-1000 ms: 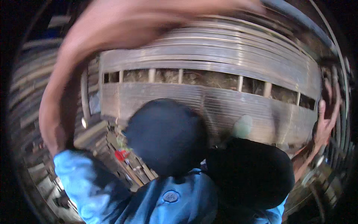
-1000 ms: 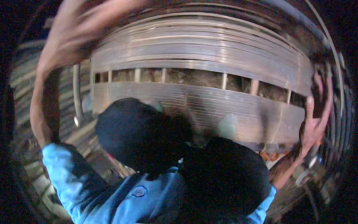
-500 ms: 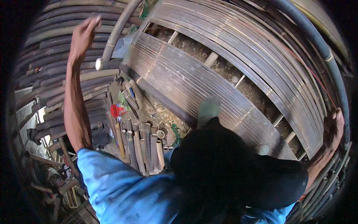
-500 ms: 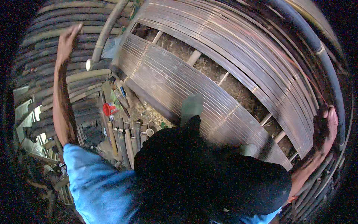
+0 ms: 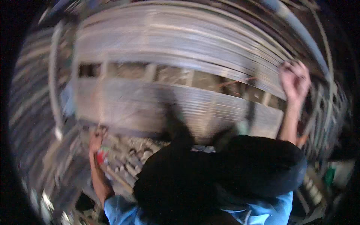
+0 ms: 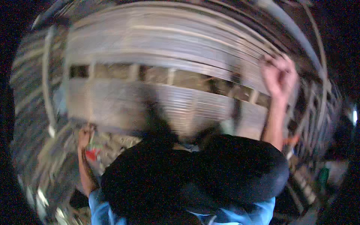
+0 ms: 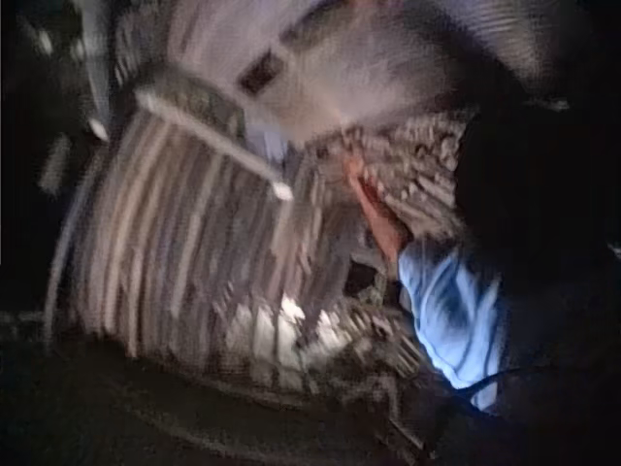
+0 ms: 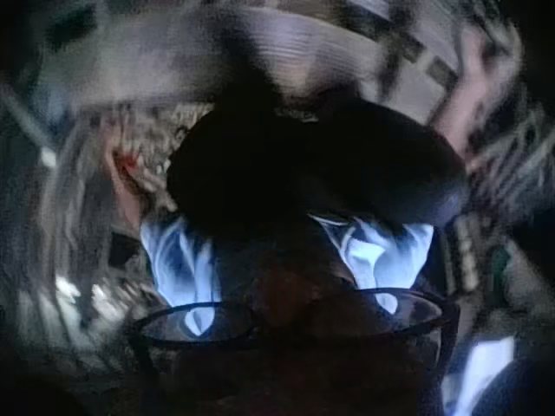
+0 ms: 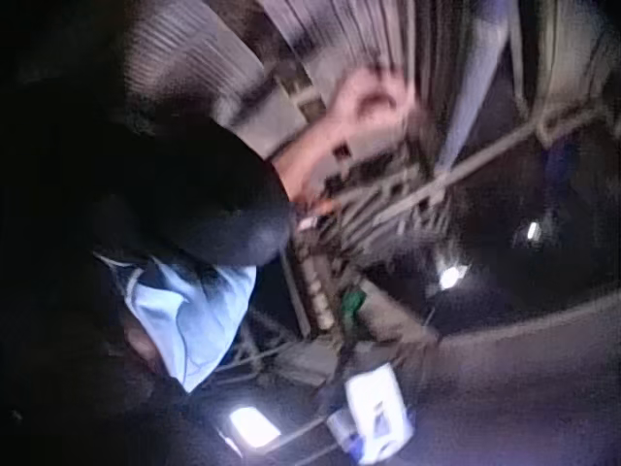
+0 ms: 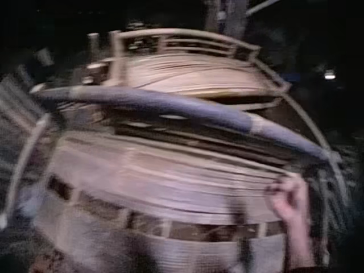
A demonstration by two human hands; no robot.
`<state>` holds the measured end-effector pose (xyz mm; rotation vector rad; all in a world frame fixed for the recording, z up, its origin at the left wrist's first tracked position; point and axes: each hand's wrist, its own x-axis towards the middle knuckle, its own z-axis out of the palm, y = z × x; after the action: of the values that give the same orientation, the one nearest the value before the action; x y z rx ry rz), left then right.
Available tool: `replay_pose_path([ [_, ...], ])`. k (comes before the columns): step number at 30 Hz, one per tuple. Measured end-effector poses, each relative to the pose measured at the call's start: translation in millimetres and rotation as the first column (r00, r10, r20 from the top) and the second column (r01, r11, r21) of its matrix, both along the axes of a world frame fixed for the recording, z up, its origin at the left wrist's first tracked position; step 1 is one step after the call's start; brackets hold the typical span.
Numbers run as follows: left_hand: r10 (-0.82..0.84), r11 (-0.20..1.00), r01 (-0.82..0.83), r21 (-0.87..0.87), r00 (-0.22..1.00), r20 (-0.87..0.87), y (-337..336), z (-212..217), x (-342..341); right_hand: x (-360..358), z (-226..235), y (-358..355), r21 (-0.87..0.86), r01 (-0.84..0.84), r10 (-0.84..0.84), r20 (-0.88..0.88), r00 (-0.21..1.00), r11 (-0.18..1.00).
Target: The person weaves thin bamboo strips together by hand, threading a red fiber through the slats and tying knots to secure them.
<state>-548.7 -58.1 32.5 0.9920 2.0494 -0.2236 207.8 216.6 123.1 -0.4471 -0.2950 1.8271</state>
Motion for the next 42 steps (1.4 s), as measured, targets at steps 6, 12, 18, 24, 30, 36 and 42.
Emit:
replay_pose_path([
  [6, 0.257, 0.929, -0.319, 0.186, 0.921, 0.294, -58.2, -66.6, -53.9, 18.8, -30.9, -26.9, -0.153, 0.261, -0.154, 0.496, 0.854, 0.953],
  [12, 0.126, 0.988, -0.137, 0.067, 0.982, 0.14, -63.1, -61.6, -48.5, 22.3, -71.2, -62.1, -0.11, 0.349, -0.146, 0.764, 0.629, 0.931],
  [18, -0.676, 0.615, 0.766, 0.189, 0.635, -0.375, -46.4, -81.9, 38.6, -42.5, -92.3, -68.7, -0.093, -0.014, 0.083, 0.802, 0.591, 0.996],
  [24, -0.257, 0.888, 0.046, 0.458, 0.875, 0.411, 151.1, 20.7, 367.2, -94.2, -99.1, -98.3, -0.044, -0.232, 0.151, 0.87, 0.469, 0.972],
  [30, 0.166, 0.911, -0.412, -0.005, 0.358, 0.919, 165.3, -34.2, 455.6, -109.3, -93.2, -116.1, -0.047, -0.431, 0.122, 0.982, 0.147, 0.901],
  [36, 0.391, 0.832, -0.494, -0.252, 0.201, 0.898, 164.0, -41.5, 450.8, -108.6, -121.1, -146.7, -0.137, -0.422, 0.235, 0.954, 0.188, 0.896],
  [42, 0.331, 0.817, -0.545, -0.186, 0.179, 0.927, 168.4, -41.8, 446.5, -113.1, -118.0, -147.7, -0.105, -0.484, 0.212, 0.962, 0.172, 0.869],
])
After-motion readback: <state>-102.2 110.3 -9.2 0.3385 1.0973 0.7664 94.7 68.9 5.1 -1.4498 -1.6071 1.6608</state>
